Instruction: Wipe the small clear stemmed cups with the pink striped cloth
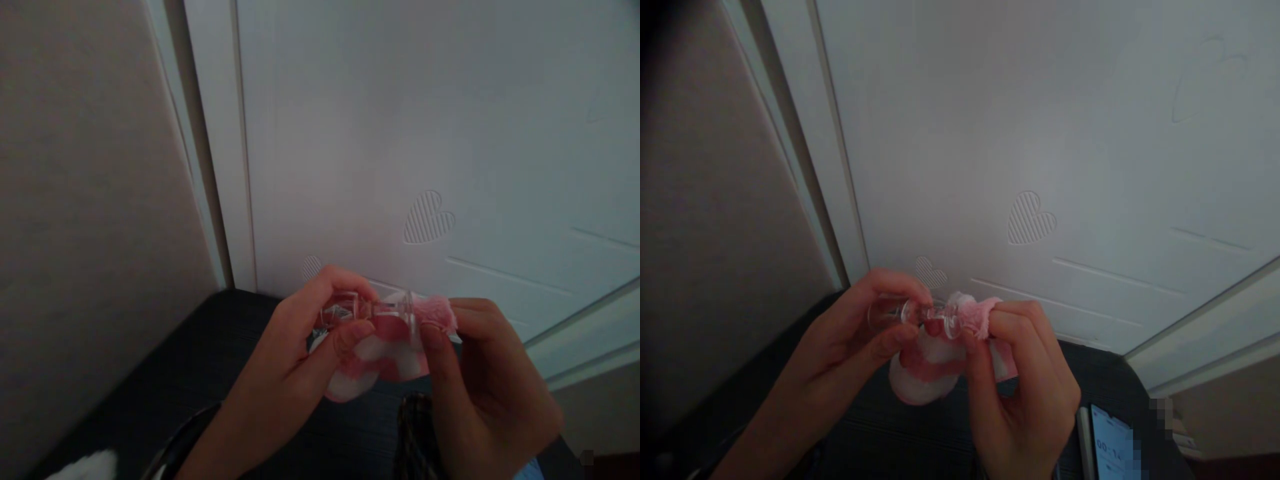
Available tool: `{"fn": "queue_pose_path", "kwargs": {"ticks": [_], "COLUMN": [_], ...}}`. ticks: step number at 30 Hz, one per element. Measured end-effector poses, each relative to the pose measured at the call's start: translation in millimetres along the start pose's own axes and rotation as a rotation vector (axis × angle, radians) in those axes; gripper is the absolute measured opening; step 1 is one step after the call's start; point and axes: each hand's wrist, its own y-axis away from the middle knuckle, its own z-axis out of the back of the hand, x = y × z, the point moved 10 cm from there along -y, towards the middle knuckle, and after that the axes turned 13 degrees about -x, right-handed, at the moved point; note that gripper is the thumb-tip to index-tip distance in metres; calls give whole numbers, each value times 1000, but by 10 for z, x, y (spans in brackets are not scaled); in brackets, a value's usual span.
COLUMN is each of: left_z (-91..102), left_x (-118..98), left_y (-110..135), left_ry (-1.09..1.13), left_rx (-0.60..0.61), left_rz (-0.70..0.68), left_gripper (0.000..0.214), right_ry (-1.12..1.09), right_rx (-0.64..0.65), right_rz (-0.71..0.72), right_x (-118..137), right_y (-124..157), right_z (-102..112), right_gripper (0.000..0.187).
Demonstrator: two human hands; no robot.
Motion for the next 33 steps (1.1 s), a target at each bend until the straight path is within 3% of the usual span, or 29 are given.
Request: {"fn": "queue_pose_path", "kwargs": {"ticks": [6,10,16,23,26,30,33], "left_z": [-58,-75,-75,27,50,-6,-28], "left_x": [46,70,99,125,92,116,121], "left_y": [23,36,48,-17,-28,-21,-19], "left_ry": [-59,-26,61,-76,-37,177,328], "left_rx": [69,118,93,-51,-94,-104,-128], "left_rz": [35,59,119,108,119,244,295], "left_gripper": [7,7,6,15,19,10,7], "right_ry": [-36,-15,50,52,23,-2,25], "right_rx": [-49,-59,-35,-167,-90,109,139], "right_rz": [109,62,8,-40,-17,7,22], "right_x": [83,45,-14,-85,-57,-40,-52], "right_y": [2,10,18,13,4,22,23], "right_z": [29,44,12,69,33,-82,-92], "right_gripper": [26,24,20,15,18,20,19]}}
